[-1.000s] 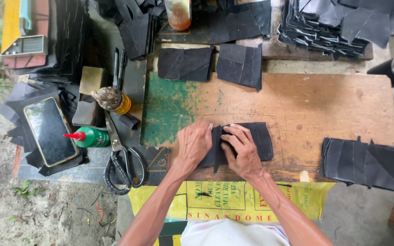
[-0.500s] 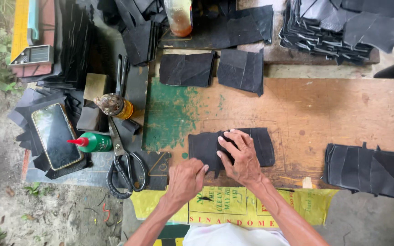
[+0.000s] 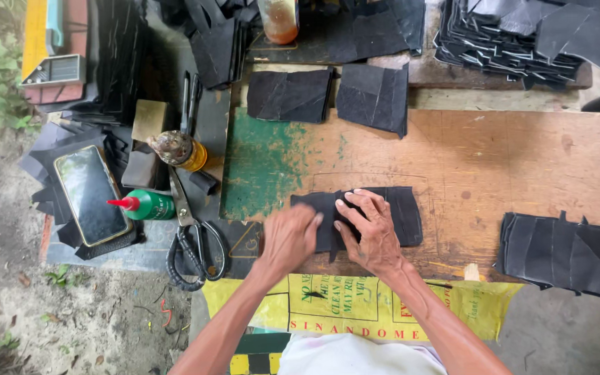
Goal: The person aligns and folds black fabric pieces on a wooden workbench, pressing edges together by hand. They repeatedly pick up, align, and fold the pieces, stacking them as they complete each unit.
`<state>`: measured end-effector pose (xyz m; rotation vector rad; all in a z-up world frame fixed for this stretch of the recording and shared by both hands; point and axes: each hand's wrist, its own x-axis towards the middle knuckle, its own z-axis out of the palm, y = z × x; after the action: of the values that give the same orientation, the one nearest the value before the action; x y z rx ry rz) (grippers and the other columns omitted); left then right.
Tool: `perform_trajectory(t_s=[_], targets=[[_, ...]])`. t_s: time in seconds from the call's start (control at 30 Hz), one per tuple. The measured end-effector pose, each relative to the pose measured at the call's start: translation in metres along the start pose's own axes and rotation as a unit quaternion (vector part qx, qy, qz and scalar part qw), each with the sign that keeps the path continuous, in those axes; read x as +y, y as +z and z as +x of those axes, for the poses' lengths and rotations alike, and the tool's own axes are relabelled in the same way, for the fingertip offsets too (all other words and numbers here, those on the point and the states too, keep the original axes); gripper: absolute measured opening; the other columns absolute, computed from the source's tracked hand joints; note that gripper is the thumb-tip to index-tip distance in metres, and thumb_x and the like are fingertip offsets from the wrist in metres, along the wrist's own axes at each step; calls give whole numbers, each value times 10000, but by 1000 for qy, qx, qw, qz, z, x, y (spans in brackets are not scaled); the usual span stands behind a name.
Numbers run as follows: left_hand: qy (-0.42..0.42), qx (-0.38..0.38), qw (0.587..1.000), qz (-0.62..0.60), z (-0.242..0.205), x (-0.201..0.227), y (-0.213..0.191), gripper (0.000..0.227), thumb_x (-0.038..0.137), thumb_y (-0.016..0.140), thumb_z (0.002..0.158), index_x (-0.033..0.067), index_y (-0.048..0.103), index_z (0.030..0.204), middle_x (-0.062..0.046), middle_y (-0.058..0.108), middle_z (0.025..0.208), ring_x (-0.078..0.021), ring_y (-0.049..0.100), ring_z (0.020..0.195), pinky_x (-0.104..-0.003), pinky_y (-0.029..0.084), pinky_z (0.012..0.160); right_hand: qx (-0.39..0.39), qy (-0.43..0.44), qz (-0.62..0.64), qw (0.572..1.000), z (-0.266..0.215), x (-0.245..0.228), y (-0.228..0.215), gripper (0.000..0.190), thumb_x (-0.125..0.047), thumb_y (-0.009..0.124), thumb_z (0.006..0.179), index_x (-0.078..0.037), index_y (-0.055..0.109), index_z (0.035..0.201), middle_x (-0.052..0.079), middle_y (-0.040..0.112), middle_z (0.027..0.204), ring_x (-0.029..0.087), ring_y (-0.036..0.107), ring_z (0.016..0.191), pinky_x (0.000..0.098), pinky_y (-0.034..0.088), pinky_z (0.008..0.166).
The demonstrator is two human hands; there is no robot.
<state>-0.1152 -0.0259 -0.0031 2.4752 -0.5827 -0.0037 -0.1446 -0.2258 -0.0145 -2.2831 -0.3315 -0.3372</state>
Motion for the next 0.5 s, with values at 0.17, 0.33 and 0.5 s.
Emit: perform_trajectory(t_s=[0.17, 0.33, 0.5], targets=[[22, 83, 996, 25, 25, -6, 17, 188, 128, 687, 926, 77, 607, 763, -140, 601, 739, -347, 593, 644, -470, 440, 566, 11, -1, 11, 1000, 2, -1, -3, 364, -90, 797, 792, -11, 716, 1138, 151, 653, 1225, 353, 568, 1244, 454, 444, 1043], [6, -15, 1000, -2, -11, 19, -5, 204, 139, 697, 875, 74, 571, 728, -117, 554, 670, -316, 595, 593, -465, 420, 507, 21, 11, 34, 999, 2, 6, 0, 307, -65, 800, 775, 2, 700, 1057, 160, 662, 1213, 356, 581, 1239, 456, 445, 1041], [12, 77, 997, 27, 41, 15, 22, 245, 136, 701, 907, 86, 570, 707, -147, 573, 688, -363, 585, 621, -486, 431, 552, 51, 5, 68, 996, -5, 7, 3, 191, 53, 744, 817, 12, 699, 998, 162, 689, 1223, 350, 612, 1251, 429, 486, 1058]])
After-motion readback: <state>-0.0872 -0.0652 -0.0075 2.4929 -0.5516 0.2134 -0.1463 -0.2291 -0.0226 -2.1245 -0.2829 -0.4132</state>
